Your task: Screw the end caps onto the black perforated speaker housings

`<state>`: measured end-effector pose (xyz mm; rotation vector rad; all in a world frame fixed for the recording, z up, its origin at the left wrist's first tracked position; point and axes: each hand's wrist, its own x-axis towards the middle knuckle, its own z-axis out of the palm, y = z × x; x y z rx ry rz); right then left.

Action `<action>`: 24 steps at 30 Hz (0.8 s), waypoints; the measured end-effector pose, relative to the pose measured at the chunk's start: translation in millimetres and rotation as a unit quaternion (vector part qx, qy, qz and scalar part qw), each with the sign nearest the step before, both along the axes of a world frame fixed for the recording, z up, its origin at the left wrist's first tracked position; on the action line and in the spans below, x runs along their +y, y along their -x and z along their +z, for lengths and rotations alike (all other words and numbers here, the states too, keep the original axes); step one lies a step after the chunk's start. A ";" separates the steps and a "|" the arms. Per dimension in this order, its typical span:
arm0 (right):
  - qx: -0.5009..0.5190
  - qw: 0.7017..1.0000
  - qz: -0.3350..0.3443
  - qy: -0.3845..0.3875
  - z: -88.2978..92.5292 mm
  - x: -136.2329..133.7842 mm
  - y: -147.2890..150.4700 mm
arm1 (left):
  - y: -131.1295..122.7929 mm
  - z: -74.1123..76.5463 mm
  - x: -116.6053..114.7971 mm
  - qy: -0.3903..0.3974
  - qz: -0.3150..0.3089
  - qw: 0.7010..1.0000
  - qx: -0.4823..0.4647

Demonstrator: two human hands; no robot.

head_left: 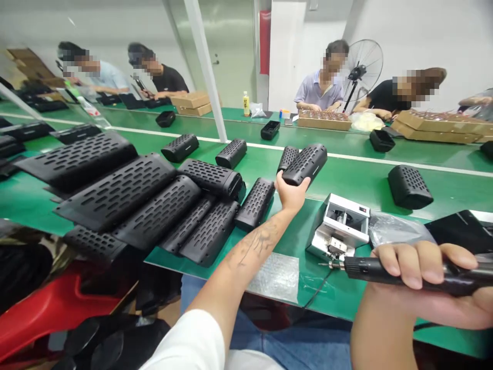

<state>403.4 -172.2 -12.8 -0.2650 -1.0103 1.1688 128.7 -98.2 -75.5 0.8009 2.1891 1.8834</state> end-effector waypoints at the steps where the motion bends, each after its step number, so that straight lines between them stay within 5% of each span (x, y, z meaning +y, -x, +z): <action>1: 0.019 0.999 0.007 0.034 -4.4 0.0 -1.4 | 0.4 4.0 31.3 0.031 0.000 0.999 -0.007; 4: -0.005 0.992 -0.015 0.122 -23.5 -0.1 -4.1 | -3.6 1.1 102.3 0.117 0.001 0.993 0.014; 8: -0.044 0.992 -0.027 0.112 -36.2 7.9 3.8 | -21.0 -22.6 151.9 0.151 -0.015 0.987 0.051; 13: -0.043 0.991 -0.043 0.118 -35.5 17.6 12.2 | -36.8 -48.3 157.8 0.168 -0.068 0.979 0.088; 18: -0.046 0.988 -0.033 0.142 -56.4 20.8 2.4 | 7.3 -40.3 149.8 0.151 -0.040 0.972 0.176; 24: -0.009 0.974 -0.063 0.218 -68.0 5.1 0.7 | 59.2 -32.7 158.6 0.196 0.049 0.979 -0.013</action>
